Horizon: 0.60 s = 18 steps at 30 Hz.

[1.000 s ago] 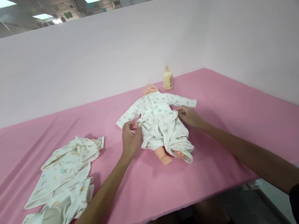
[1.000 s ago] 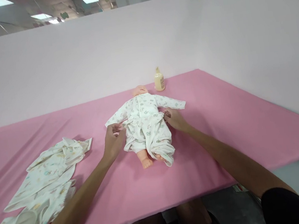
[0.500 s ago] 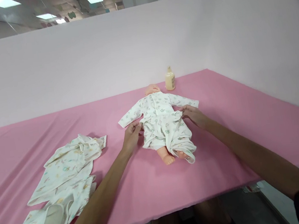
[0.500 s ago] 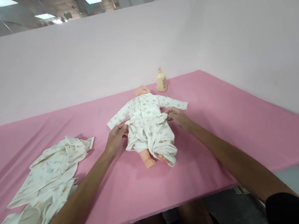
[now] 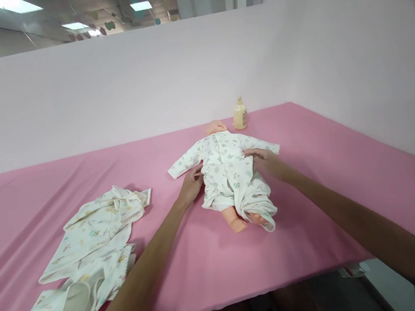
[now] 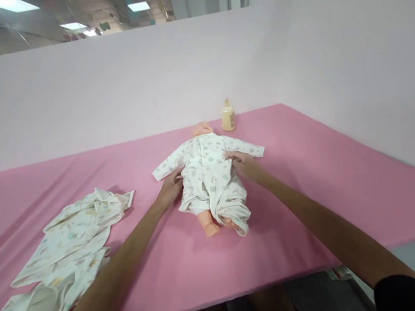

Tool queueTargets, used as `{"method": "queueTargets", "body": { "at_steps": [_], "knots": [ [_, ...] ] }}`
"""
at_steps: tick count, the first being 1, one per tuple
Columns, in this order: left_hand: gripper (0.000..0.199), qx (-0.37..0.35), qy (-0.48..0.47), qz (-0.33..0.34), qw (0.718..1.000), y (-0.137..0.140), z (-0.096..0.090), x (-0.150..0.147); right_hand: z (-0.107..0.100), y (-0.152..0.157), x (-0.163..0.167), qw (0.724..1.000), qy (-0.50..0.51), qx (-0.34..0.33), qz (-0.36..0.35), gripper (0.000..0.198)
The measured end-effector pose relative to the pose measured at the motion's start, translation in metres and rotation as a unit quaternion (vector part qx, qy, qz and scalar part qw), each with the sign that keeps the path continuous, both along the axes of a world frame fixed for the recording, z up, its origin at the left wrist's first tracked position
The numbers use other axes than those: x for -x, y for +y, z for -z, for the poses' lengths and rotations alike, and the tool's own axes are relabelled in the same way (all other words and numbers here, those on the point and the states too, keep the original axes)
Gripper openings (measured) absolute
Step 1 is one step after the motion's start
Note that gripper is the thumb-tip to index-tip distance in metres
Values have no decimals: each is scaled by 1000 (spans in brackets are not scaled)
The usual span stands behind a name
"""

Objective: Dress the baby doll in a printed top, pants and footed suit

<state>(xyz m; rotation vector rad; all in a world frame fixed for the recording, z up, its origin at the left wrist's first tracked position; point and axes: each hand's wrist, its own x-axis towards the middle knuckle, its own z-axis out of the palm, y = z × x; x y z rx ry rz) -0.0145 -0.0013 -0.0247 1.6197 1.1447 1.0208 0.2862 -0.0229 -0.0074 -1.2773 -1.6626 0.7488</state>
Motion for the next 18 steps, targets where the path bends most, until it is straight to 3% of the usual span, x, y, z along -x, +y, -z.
{"method": "queueTargets", "body": {
  "at_steps": [3,6,9,14,18],
  "knots": [
    [63,-89,145,-23,985,3,-6,2,6,7,-8,993,-109,-42,-6,44],
    [57,-176,316,-15,932,7,-12,2,9,13,-13,980,-191,-48,-12,35],
    [49,-217,406,-14,887,10,-14,3,7,14,-14,975,-211,-43,-48,28],
    [31,-284,418,-23,862,16,-4,12,6,22,-20,977,-200,-50,-52,21],
    [23,-272,349,-36,896,18,-5,15,2,50,-24,993,-112,-8,38,15]
  ]
}}
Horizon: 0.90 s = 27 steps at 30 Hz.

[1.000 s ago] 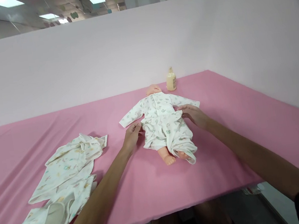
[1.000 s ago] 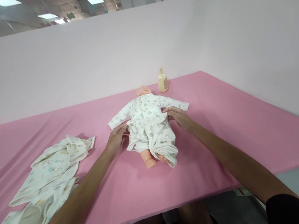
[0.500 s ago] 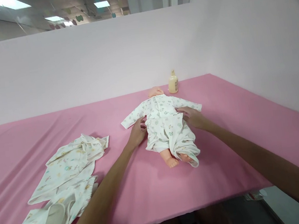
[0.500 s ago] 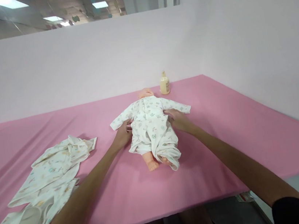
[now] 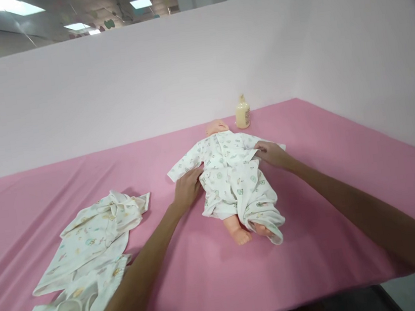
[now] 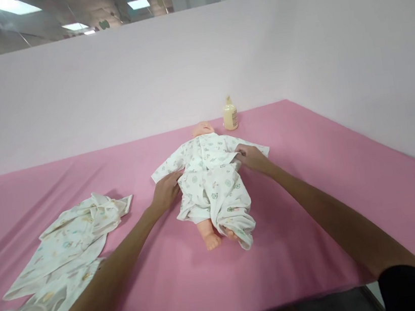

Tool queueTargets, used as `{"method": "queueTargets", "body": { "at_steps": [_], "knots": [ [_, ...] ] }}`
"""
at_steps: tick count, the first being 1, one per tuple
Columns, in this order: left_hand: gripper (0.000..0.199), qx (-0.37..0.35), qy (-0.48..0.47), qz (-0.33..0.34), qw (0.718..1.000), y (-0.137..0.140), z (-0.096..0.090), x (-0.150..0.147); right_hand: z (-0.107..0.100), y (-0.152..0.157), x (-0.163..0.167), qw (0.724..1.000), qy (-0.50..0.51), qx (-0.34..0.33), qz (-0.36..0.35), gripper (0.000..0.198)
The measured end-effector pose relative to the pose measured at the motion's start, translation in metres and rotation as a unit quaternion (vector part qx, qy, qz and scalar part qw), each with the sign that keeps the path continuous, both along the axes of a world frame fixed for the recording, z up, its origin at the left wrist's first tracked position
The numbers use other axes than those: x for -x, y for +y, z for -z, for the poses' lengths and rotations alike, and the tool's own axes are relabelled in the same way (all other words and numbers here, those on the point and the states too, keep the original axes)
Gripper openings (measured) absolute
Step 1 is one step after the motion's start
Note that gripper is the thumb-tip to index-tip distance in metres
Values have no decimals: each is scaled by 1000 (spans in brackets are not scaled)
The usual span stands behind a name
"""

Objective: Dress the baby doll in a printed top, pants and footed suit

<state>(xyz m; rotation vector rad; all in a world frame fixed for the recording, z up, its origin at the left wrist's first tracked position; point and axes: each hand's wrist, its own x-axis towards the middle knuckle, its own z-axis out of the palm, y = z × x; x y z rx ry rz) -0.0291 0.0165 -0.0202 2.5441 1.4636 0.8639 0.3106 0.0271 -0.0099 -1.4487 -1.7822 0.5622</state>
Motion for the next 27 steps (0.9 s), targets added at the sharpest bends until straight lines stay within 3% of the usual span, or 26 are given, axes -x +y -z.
{"method": "queueTargets", "body": {
  "at_steps": [3,5,7,9,11,15,18,22,27],
  "knots": [
    [27,88,-92,-9,992,-2,-8,0,-2,22,3,992,44,11,114,12],
    [30,171,-164,8,971,-6,-14,2,-2,26,7,987,27,5,156,9],
    [30,250,-230,35,940,-10,-19,4,-2,22,10,992,-7,-32,118,26],
    [41,311,-264,62,911,-13,-22,5,-4,13,12,994,-52,-93,27,46],
    [55,339,-270,76,898,-15,-24,4,-10,3,16,986,-88,-131,-52,47],
    [62,310,-261,58,912,-17,-25,-6,-28,1,36,987,-66,-114,-93,12],
    [48,257,-242,43,935,-20,-23,-16,-40,12,55,990,-32,-121,-69,38],
    [14,134,-210,20,968,-22,-21,-29,-48,36,70,992,-9,-124,-24,47],
    [27,50,-175,-57,982,11,-31,-33,-48,68,66,991,-17,-133,7,48]
  ]
}}
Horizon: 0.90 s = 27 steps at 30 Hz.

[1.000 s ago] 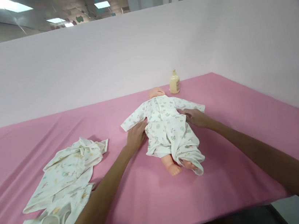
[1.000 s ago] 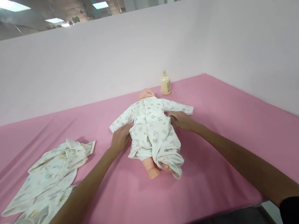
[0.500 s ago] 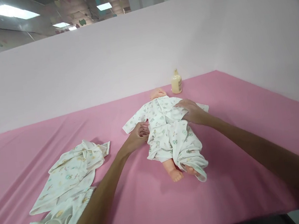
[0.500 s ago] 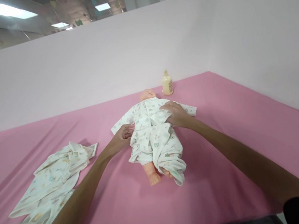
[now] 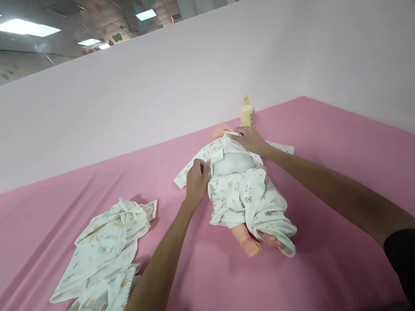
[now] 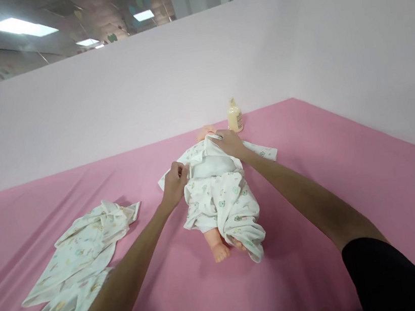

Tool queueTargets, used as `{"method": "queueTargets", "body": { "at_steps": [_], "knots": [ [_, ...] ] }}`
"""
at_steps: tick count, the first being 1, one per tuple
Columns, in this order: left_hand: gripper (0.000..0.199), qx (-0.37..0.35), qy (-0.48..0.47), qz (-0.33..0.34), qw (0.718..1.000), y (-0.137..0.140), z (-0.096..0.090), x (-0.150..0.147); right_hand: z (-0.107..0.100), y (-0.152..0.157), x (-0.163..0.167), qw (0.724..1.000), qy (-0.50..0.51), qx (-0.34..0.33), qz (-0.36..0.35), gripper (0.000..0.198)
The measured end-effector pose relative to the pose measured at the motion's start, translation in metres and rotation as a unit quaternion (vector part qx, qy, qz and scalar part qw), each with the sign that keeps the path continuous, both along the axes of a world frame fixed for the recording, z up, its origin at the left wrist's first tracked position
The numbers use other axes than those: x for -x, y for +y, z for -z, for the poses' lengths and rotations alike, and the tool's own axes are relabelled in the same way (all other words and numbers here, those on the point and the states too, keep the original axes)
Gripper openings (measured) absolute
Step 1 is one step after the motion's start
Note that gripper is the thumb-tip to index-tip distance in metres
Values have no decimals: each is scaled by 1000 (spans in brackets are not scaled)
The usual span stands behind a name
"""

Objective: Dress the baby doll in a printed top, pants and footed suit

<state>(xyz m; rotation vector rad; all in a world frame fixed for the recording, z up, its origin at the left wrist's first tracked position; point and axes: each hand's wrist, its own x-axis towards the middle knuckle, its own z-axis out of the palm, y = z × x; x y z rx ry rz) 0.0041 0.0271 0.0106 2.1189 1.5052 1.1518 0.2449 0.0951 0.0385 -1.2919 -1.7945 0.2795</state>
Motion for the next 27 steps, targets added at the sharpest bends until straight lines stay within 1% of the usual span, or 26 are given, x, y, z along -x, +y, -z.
{"method": "queueTargets", "body": {
  "at_steps": [3,6,8,10,12,13,15,17,19,20,22,24,27],
  "knots": [
    [24,-32,15,-63,997,37,-5,1,7,21,-9,999,5,8,38,40],
    [20,-33,75,-78,994,67,-1,-5,18,33,-17,997,11,11,75,34],
    [19,-23,101,-72,992,74,3,-9,26,28,-22,997,15,10,79,32],
    [18,-18,100,-57,993,69,7,-9,34,11,-28,997,41,14,67,28],
    [20,-10,91,-31,995,57,9,-3,41,-14,-38,994,84,43,49,34],
    [22,1,90,-14,996,50,10,1,45,-27,-44,992,97,76,38,37],
    [25,41,90,20,995,36,12,13,50,-50,-57,983,91,158,-3,36],
    [22,95,98,51,989,27,13,24,53,-64,-68,968,63,235,-58,28],
    [15,137,127,81,979,25,14,31,53,-68,-76,956,12,274,-109,19],
    [15,146,147,92,974,26,15,32,51,-66,-79,954,-24,272,-125,18],
    [19,140,183,97,968,31,15,32,48,-56,-82,958,-112,233,-126,24],
    [21,122,193,74,971,38,14,28,44,-42,-82,963,-181,179,-91,30],
    [23,102,176,23,979,49,13,20,43,-19,-79,968,-216,124,-29,29]
  ]
}}
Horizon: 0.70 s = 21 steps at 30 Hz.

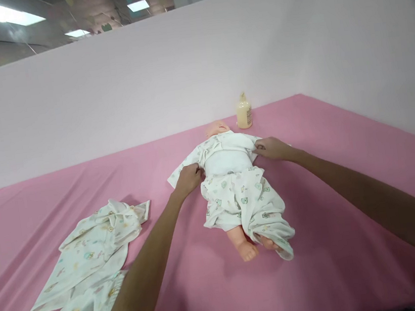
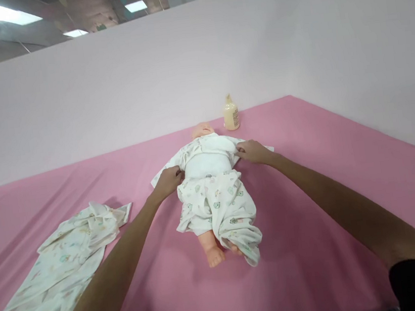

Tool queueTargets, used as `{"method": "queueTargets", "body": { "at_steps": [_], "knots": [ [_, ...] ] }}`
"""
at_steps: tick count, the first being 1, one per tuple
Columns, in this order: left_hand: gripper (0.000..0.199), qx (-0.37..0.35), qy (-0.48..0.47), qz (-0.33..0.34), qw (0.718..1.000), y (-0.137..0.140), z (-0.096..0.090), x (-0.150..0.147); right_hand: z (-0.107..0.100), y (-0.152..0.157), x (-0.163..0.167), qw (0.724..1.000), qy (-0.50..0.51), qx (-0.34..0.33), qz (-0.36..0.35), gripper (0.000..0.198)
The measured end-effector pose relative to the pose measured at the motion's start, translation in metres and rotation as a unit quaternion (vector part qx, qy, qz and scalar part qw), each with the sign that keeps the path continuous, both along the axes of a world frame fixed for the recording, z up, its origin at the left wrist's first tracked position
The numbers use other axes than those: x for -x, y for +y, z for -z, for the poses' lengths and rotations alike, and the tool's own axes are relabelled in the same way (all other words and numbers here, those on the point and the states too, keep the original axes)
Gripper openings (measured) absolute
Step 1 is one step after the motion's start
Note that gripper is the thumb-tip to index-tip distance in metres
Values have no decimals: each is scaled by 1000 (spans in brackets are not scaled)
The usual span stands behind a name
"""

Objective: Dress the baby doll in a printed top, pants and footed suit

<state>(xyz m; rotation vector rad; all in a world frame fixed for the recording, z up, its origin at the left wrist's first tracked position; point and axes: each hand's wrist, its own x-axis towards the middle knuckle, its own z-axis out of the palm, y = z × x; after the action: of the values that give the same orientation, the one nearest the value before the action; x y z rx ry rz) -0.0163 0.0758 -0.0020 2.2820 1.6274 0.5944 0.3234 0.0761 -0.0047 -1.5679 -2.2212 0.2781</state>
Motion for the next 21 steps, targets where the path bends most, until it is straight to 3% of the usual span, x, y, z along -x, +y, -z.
{"method": "queueTargets", "body": {
  "at_steps": [4,8,12,14,16,21],
  "knots": [
    [22,-44,-68,-64,995,6,-1,-12,9,14,11,997,-33,-37,53,21],
    [15,-57,-213,-99,970,3,-2,-22,10,-4,22,991,-8,-49,123,17],
    [38,49,-305,-146,940,-2,-4,-27,-15,-41,48,979,128,-108,117,19],
    [47,140,-332,-161,919,-3,-6,-27,-32,-58,67,983,150,-89,61,20],
    [51,207,-347,-159,901,-4,-8,-25,-46,-69,86,991,130,-20,-2,21],
    [44,286,-428,-154,843,-4,-6,-15,-60,-74,108,991,54,103,-66,21]
  ]
}}
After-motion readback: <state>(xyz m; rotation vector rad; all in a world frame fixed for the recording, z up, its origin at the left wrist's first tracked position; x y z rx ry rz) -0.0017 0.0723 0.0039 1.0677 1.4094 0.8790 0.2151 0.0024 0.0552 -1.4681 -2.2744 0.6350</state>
